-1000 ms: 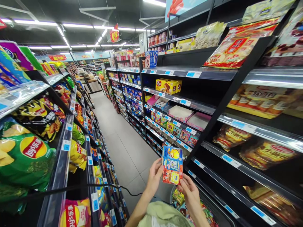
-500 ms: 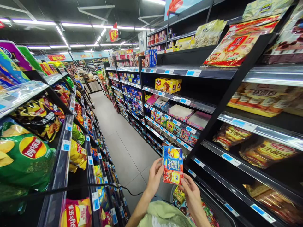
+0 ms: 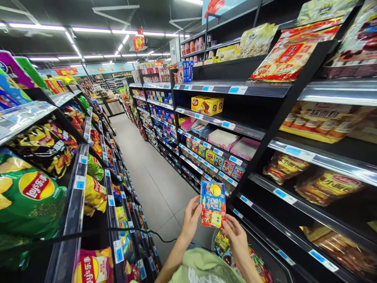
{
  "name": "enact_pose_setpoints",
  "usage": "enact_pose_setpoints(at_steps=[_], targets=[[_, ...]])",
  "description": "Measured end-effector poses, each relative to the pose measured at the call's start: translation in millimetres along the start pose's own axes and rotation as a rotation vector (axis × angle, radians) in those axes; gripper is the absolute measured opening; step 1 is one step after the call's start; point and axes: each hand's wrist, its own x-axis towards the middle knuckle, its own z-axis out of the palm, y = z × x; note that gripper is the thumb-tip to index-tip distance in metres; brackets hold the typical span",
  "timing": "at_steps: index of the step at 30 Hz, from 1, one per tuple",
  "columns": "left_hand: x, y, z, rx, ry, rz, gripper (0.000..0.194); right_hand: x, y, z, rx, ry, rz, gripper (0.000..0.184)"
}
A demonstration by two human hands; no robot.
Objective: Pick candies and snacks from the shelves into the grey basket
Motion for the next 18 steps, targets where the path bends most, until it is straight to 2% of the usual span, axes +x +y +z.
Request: enact_pose_setpoints(at_steps=[9,18], targets=[[1.3,-4.4,-3.3,0.017,0.005,-0.014,0.056,6.3,14.3,-7.8,0.006,-0.031,-0.057,0.054],[0.0,-2.3,-2.6,0.015,0.017,-0.025,0.053,6.2,15.4,-9.9,-0.028,-0.062,-0.064,0.051]])
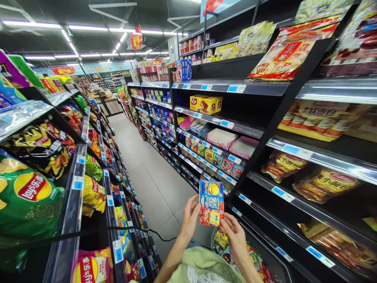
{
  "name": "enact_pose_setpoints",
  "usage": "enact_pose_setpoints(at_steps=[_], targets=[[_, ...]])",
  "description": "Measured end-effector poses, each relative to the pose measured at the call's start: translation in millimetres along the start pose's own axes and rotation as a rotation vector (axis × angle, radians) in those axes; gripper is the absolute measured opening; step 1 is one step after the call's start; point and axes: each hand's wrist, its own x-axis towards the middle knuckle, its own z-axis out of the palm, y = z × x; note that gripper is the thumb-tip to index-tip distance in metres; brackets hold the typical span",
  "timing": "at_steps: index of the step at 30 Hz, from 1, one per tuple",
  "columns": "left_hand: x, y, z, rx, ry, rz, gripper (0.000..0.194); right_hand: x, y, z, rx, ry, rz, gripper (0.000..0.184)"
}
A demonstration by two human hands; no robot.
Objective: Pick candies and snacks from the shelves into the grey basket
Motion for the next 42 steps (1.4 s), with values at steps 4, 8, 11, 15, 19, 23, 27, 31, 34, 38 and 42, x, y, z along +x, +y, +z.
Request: enact_pose_setpoints(at_steps=[4,8,11,15,19,23,27,31,34,38,42], targets=[[1.3,-4.2,-0.6,-0.001,-0.003,0.015,0.052,-0.1,-4.4,2.3,-0.114,0.019,0.001,0.055],[1.5,-9.8,1.8,0.096,0.013,0.077,0.050,-3.1,-4.8,14.3,-0.188,0.010,-0.067,0.067],[-1.6,-9.1,5.6,0.230,-0.019,0.135,0.046,-6.0,2.3,21.5,-0.151,-0.060,-0.132,0.085],[-8.1,-3.6,9.0,0.346,-0.116,0.258,0.040,-6.9,9.4,17.8,0.001,-0.087,-0.038,0.076],[-8.8,-8.3,8.4,0.296,-0.133,0.246,0.062,-10.3,-4.1,15.5,0.364,-0.210,0.215,0.053],[-3.9,-18.5,7.3,0.066,-0.211,0.108,0.085,-18.4,-26.2,27.0,0.630,-0.307,0.394,0.048],[0.3,-20.6,6.5,0.030,-0.257,0.030,0.079,-17.7,-32.3,32.5,0.688,-0.387,0.453,0.056],[2.8,-20.9,4.1,0.046,-0.222,-0.003,0.081,-13.8,-31.2,28.7,0.669,-0.434,0.447,0.062],[3.6,-23.4,2.5,0.048,-0.222,-0.008,0.082,-13.0,-32.9,27.4,0.660,-0.452,0.444,0.063],[3.6,-25.0,2.3,0.054,-0.236,-0.008,0.082,-12.8,-36.1,28.4,0.658,-0.450,0.456,0.065],[3.5,-23.3,3.1,0.078,-0.234,-0.002,0.081,-12.4,-37.7,30.0,0.616,-0.389,0.445,0.064]])
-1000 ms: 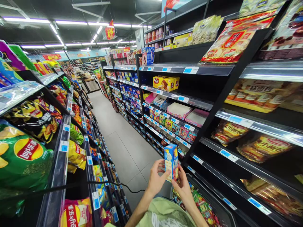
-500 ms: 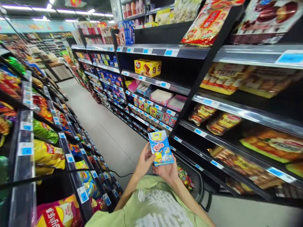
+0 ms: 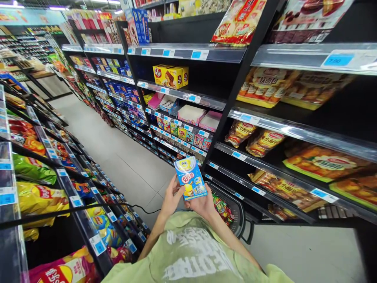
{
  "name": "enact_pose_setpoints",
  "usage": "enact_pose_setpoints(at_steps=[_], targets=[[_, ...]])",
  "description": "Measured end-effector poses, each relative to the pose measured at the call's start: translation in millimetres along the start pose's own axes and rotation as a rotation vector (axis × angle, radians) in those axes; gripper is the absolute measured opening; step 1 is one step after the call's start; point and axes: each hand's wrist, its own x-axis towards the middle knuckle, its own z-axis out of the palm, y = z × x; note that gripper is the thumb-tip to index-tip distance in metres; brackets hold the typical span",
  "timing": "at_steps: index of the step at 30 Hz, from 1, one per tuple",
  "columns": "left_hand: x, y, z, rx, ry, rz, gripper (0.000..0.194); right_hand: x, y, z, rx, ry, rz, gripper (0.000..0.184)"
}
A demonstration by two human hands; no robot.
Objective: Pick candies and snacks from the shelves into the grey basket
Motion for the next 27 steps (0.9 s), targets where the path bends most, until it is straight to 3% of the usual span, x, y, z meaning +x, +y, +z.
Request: enact_pose_setpoints(at_steps=[27], targets=[[1.2,-3.9,-1.7,0.027,-0.005,-0.003,0.083,2.9,0.9,-9.6,-0.090,0.058,-0.058,0.062]])
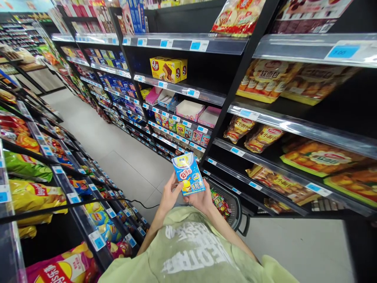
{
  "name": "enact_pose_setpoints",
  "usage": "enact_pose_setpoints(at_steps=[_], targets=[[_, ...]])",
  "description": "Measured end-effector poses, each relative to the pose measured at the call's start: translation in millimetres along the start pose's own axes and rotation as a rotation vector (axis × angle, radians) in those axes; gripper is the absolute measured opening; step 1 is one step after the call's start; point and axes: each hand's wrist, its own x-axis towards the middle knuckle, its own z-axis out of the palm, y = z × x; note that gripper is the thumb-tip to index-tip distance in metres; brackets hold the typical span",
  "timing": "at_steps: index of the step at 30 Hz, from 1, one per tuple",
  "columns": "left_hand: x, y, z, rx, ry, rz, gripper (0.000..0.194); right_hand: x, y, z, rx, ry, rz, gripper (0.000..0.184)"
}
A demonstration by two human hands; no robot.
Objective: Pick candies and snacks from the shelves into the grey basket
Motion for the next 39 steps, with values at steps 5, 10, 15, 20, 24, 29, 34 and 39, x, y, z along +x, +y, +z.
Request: enact_pose_setpoints(at_steps=[5,10,15,20,24,29,34,39], targets=[[0.8,-2.1,1.3,-0.007,0.007,0.036,0.080,0.9,-0.1,-0.4,0.044,0.018,-0.001,0.060],[0.3,-0.1,2.5,-0.002,0.007,0.049,0.076,1.9,0.1,-3.0,0.050,0.026,-0.004,0.060],[-1.3,6.8,3.7,0.005,0.030,0.040,0.073,-0.8,2.7,-3.3,-0.080,0.050,-0.085,0.064],[-1.2,7.3,-1.4,-0.052,0.062,0.135,0.090,-4.1,1.3,5.5,-0.295,0.015,-0.268,0.085],[-3.3,4.2,-3.7,-0.027,0.044,0.189,0.110,-2.2,-0.2,4.2,-0.317,-0.019,-0.313,0.082],[-7.8,6.3,2.6,0.174,0.115,0.249,0.101,0.3,2.2,-3.7,-0.348,0.040,-0.321,0.078],[-8.9,13.8,9.6,0.233,0.070,0.355,0.097,1.0,3.6,-9.0,-0.339,0.121,-0.324,0.079],[-8.0,11.8,8.3,0.313,0.063,0.379,0.095,1.6,3.4,-14.9,-0.334,0.101,-0.323,0.079]])
